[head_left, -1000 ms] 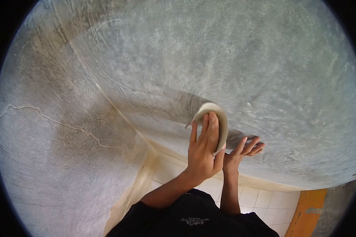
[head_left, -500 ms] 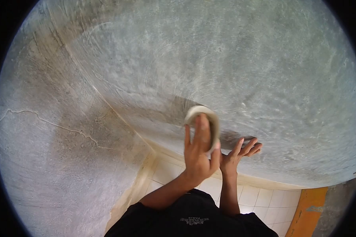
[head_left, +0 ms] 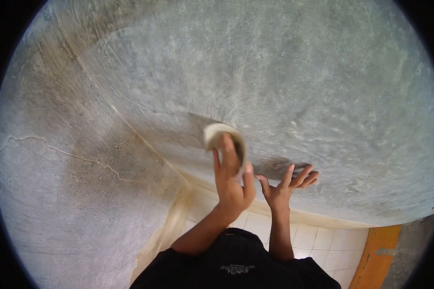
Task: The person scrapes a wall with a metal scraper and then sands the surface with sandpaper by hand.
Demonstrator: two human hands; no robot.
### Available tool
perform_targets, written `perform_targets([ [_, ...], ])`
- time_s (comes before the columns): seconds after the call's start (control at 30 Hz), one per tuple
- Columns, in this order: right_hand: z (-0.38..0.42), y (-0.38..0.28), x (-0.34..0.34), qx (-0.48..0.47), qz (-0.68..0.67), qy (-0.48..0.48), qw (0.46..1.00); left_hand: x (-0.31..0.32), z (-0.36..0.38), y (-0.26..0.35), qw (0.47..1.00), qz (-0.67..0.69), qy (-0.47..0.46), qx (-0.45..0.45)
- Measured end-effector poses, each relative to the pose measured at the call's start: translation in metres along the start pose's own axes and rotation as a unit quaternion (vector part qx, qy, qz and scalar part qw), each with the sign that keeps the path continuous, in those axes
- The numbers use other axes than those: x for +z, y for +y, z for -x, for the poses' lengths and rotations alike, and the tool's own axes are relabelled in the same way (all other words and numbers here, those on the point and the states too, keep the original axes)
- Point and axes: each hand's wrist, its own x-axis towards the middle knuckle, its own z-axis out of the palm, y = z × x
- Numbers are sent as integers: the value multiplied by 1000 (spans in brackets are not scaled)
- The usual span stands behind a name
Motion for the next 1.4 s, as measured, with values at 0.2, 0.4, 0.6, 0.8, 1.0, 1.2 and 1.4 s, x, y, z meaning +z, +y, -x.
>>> perform_targets([
  [0.2, 2, 1, -1, 8, -3, -11, 1000, 3, -6, 20, 998, 39, -24, 36],
  [0.4, -1, 0, -3, -2, -15, -3, 1000, 16, 27, 9, 996, 63, -41, -49],
  [0.6, 2, 5, -8, -10, -58, 15, 998, 7, -2, 10, 998, 60, -3, -20],
  [0.8, 4, 26, -25, -21, -126, 111, 986, 28, 38, 17, 992, 72, -103, 25],
  [1.0, 8, 32, -29, 29, -102, 143, 984, 30, 19, 4, 997, 79, -3, -10],
  [1.2, 3, 39, -27, 36, -74, 199, 977, 45, 35, 21, 993, 57, -91, 50],
  [1.4, 8, 64, -15, -8, -86, 224, 971, 41, 43, 23, 992, 66, -104, -29],
])
